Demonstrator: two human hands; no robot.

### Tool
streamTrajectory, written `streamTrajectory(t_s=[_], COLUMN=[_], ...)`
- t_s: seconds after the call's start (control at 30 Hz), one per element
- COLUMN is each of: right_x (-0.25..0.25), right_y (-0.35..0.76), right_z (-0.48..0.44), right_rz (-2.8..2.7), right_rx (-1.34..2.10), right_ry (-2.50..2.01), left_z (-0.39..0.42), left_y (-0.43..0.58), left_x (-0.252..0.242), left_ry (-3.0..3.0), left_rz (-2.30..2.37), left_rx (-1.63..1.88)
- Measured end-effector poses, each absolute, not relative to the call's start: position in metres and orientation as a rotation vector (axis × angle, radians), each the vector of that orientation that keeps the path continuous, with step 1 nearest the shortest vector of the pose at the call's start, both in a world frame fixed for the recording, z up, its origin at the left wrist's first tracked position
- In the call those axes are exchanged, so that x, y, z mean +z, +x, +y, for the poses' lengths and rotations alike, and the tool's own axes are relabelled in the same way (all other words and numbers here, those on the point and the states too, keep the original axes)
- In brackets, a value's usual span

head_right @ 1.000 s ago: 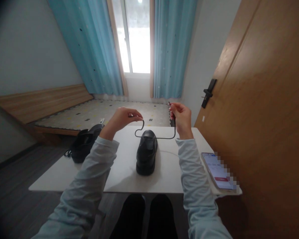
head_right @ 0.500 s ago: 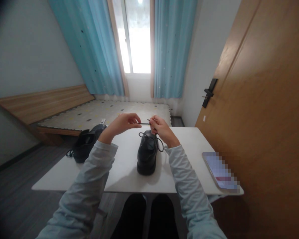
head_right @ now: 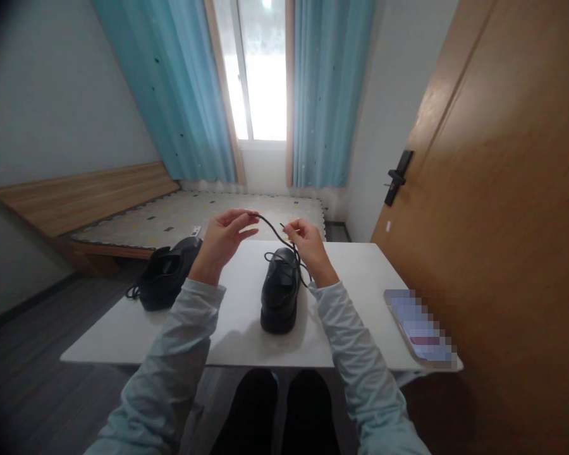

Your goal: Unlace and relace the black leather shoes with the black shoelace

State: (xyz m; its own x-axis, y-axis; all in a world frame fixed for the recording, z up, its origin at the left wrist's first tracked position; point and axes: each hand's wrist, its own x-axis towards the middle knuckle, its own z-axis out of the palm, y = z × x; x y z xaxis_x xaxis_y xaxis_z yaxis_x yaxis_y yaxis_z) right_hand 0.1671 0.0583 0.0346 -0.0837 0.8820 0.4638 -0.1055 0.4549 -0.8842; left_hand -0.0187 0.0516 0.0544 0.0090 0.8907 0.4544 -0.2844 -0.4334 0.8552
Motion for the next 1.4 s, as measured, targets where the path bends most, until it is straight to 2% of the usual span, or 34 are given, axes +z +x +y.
streamTrajectory(t_s=[0.17,0.37,0.53,0.67,1.03,1.4], right_x=[0.042,0.05,0.051,0.05,0.045,0.043], right_y=[0.158,0.153,0.147,0.143,0.133,0.134], right_z=[0.052,0.041,0.035,0.032,0.037,0.038], right_rz=[-1.252,-1.143,-1.072,-1.003,-0.897,-1.125], right_rx=[1.019,1.136,1.224,1.304,1.439,1.487], right_ry=[-0.623,-0.585,-0.594,-0.587,-0.555,-0.596], left_z=[0.049,0.04,0.037,0.039,0.036,0.037], left_y=[-0.005,0.005,0.013,0.015,0.019,0.015], left_x=[0.058,0.062,0.063,0.061,0.064,0.062], left_ry=[1.223,1.438,1.535,1.526,1.556,1.452], left_rz=[0.552,0.686,0.793,0.788,0.757,0.652], left_rx=[1.594,1.436,1.49,1.554,1.391,1.298])
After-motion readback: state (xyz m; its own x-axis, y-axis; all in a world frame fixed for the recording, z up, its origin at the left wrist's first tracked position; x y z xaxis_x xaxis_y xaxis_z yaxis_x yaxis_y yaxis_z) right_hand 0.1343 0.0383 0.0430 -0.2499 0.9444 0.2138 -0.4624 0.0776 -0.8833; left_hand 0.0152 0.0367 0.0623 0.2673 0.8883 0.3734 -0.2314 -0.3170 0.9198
